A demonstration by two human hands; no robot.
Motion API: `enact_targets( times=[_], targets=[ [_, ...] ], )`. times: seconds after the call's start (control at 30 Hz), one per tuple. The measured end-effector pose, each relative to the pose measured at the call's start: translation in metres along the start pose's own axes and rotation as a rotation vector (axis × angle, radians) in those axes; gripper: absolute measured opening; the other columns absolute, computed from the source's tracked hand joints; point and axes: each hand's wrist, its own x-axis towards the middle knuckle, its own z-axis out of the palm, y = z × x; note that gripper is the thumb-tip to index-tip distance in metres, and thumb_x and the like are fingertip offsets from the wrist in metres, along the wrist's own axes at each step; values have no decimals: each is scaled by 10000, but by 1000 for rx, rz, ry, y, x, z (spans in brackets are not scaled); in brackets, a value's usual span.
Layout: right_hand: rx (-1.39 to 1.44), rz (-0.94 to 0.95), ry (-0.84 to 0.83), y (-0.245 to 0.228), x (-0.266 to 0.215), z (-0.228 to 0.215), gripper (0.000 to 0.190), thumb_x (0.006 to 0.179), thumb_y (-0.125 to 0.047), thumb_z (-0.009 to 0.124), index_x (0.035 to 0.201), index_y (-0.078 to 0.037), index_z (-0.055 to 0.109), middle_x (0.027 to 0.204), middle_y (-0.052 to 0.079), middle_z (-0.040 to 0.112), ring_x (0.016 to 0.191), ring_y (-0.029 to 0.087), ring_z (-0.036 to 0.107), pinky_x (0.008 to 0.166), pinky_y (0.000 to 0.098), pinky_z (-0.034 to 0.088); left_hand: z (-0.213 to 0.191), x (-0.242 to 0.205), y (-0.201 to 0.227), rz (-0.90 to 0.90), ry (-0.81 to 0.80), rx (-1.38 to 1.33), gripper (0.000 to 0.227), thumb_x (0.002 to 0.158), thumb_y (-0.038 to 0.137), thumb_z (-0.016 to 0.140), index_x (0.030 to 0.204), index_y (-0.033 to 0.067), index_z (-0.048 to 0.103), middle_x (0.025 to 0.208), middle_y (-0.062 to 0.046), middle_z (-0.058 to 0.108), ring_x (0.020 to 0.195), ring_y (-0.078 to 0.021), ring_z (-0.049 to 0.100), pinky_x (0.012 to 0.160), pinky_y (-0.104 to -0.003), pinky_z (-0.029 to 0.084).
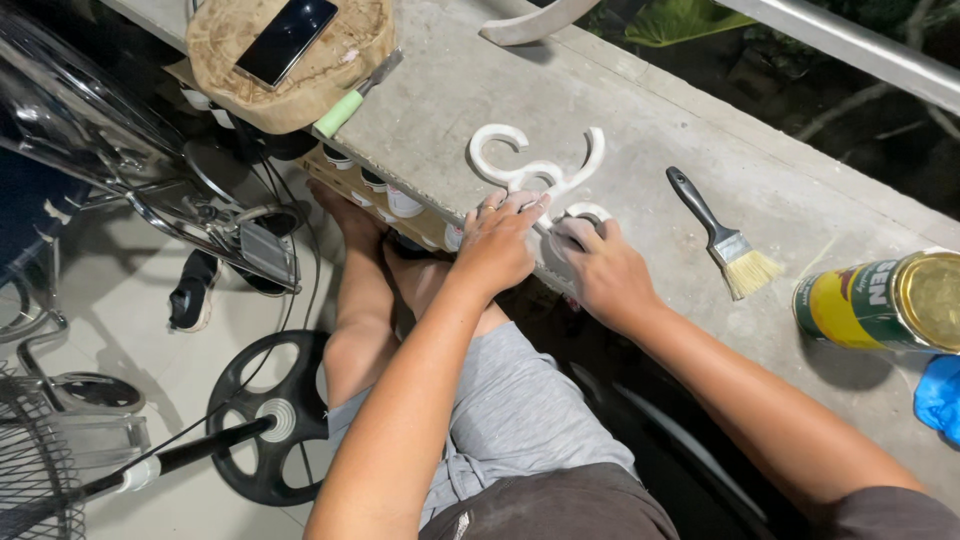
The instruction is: The person sands a white, script-style wooden cutout using a piece of sandpaper held by hand, then uses a brush to clear away dust.
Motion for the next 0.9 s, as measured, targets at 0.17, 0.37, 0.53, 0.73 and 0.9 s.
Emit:
enact_targets(
  times=[0.17,0.37,0.53,0.73,0.9],
  targets=[
    [-14,-96,-15,4,-8,-16,200,876,-145,512,985,-191,672,1236,-51,569,961,315,534,677,294,559,1,3,3,-7,6,-1,658,899,124,476,1528,316,463,1530,4,455,1473,-374,324,1134,-567,334],
    [114,-5,-26,-2,-10,-7,215,890,-142,523,1009,-145,702,1197,-6,578,981,329,548,672,338,566,-2,2,0,-14,-4,-2,659,906,111,459,1532,319,464,1538,3,451,1472,-373,325,1134,-567,335],
    [106,22,-7,6,0,7,239,915,-157,527,1076,-183,701,1242,-35,564,976,302,539,662,340,567,-1,4,1,-8,0,11,650,903,105,453,1515,322,479,1525,8,465,1467,-356,331,1129,-555,342],
    [117,3,-39,10,-9,2,224,950,-173,527,1066,-190,718,1248,-33,567,960,316,535,685,336,565,-4,9,1,-11,-6,19,662,884,101,466,1508,322,489,1538,13,454,1469,-350,326,1131,-550,345],
    [160,71,-5,7,-1,-3,180,960,-229,614,1070,-154,736,1229,6,566,958,322,552,654,398,562,-6,3,5,-8,-4,24,627,877,97,495,1476,277,537,1526,-8,476,1455,-353,345,1115,-551,358]
  ],
)
